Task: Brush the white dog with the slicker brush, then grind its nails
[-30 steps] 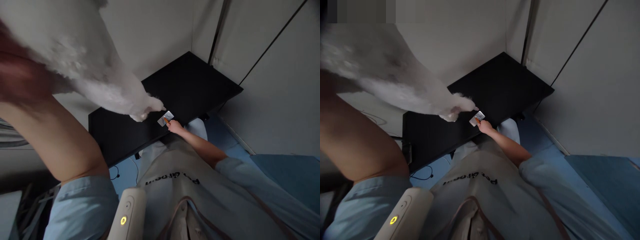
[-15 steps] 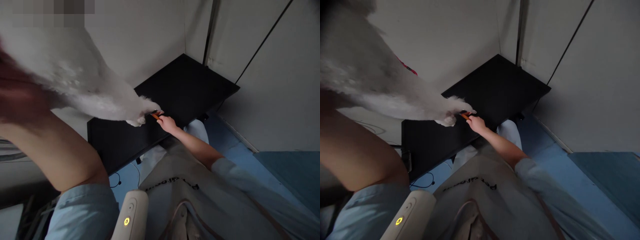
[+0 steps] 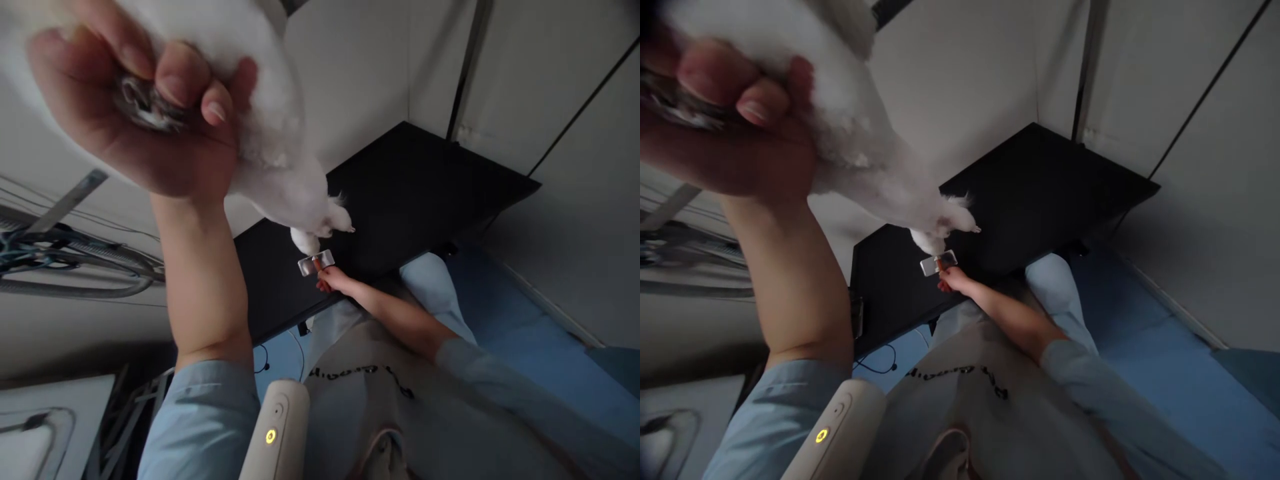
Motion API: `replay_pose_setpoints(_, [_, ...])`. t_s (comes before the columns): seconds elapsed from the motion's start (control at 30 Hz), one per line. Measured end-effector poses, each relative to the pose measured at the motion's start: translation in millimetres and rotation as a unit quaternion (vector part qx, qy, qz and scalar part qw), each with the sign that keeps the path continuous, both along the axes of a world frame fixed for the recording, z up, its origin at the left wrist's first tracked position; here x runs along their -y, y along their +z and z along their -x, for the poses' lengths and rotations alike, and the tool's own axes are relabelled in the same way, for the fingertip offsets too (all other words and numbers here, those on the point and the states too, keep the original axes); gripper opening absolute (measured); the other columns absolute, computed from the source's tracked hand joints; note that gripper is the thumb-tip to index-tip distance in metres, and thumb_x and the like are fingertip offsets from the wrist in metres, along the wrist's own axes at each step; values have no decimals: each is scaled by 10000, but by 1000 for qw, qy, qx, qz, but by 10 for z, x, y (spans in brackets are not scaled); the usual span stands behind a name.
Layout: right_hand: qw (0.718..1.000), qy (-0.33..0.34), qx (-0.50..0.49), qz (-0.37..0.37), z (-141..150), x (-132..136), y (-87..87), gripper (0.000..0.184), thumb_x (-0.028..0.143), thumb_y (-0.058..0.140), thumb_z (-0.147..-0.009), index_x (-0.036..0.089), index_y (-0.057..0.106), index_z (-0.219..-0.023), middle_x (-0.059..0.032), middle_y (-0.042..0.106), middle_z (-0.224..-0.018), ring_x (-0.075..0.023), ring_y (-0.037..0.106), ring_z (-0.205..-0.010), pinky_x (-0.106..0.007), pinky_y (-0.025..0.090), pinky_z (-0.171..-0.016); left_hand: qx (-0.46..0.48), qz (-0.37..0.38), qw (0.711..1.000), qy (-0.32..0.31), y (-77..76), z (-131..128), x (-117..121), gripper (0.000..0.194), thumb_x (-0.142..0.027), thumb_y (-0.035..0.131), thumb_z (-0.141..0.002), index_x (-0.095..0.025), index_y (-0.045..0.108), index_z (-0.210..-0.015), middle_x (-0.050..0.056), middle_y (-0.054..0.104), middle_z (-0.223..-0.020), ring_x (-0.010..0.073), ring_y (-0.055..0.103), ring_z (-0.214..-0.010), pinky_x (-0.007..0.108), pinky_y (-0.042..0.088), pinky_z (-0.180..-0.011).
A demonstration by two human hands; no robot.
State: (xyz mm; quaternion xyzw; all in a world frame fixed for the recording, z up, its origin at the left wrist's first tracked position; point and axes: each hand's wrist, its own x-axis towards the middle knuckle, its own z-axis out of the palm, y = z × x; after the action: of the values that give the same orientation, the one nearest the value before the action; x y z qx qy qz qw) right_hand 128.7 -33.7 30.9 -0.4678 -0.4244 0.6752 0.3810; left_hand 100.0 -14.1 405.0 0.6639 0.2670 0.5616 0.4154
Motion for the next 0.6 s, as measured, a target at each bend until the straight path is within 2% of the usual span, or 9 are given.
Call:
replay_pose_setpoints(0.07, [1000,-13,-27,-6,13,-47,8,179,264,477,-955,134,574,-879,-62,714,-725,-92,631,-553,-154,430,-446,-6,-28,997,-75,-25,-70,31,459,-322,-49,-946,-235,332,-705,-61,389,-621,75,499,-504,338,513,-961])
replay_pose_setpoints(0.1, [999,-23,-37,-5,11,-63,8,167,267,475,-957,146,570,-891,-50,717,-750,-83,634,-568,-144,427,-451,-13,-29,996,-81,-27,-99,58,435,-294,-42,-944,-233,310,-696,-55,379,-620,82,495,-501,333,520,-950])
replay_pose_setpoints(0.2, [998,-36,-42,21,11,-60,-11,167,249,494,-944,147,554,-826,-29,687,-655,-74,592,-490,-142,383,-404,-24,-13,999,-31,-15,-184,165,338,-243,69,-933,-230,289,-675,-32,350,-606,111,503,-511,318,553,-869])
replay_pose_setpoints(0.3, [999,-17,-39,30,56,-34,-1,176,231,518,-927,138,547,-780,-32,663,-597,-86,578,-459,-151,356,-374,-10,14,1000,-27,-20,-249,229,276,-225,168,-899,-218,269,-642,-16,316,-568,127,475,-501,339,555,-828])
replay_pose_setpoints(0.37, [998,-30,-51,9,106,-72,62,144,243,519,-927,147,561,-827,-40,698,-704,-81,611,-527,-143,386,-407,12,33,999,-42,-32,-262,204,273,-229,185,-891,-211,252,-626,-16,298,-546,126,431,-483,361,545,-832])
replay_pose_setpoints(0.43, [996,-71,-61,-10,153,-143,150,119,255,519,-925,163,566,-866,-36,712,-787,-71,621,-572,-136,412,-444,37,29,996,-74,-38,-256,135,311,-240,129,-908,-207,239,-619,-19,276,-527,129,393,-473,377,534,-814])
replay_pose_setpoints(0.5, [993,-102,-57,-5,191,-197,221,124,247,520,-919,160,558,-838,-32,700,-728,-72,601,-531,-142,410,-437,61,10,992,-106,-38,-250,54,353,-256,83,-925,-209,252,-618,-23,279,-524,129,385,-484,374,518,-784])
replay_pose_setpoints(0.6, [994,-96,-47,14,218,-232,277,152,211,517,-905,149,540,-769,-35,666,-623,-86,574,-465,-160,391,-399,91,14,987,-134,-39,-266,-36,339,-237,128,-919,-203,272,-615,-27,285,-527,120,358,-500,365,496,-758])
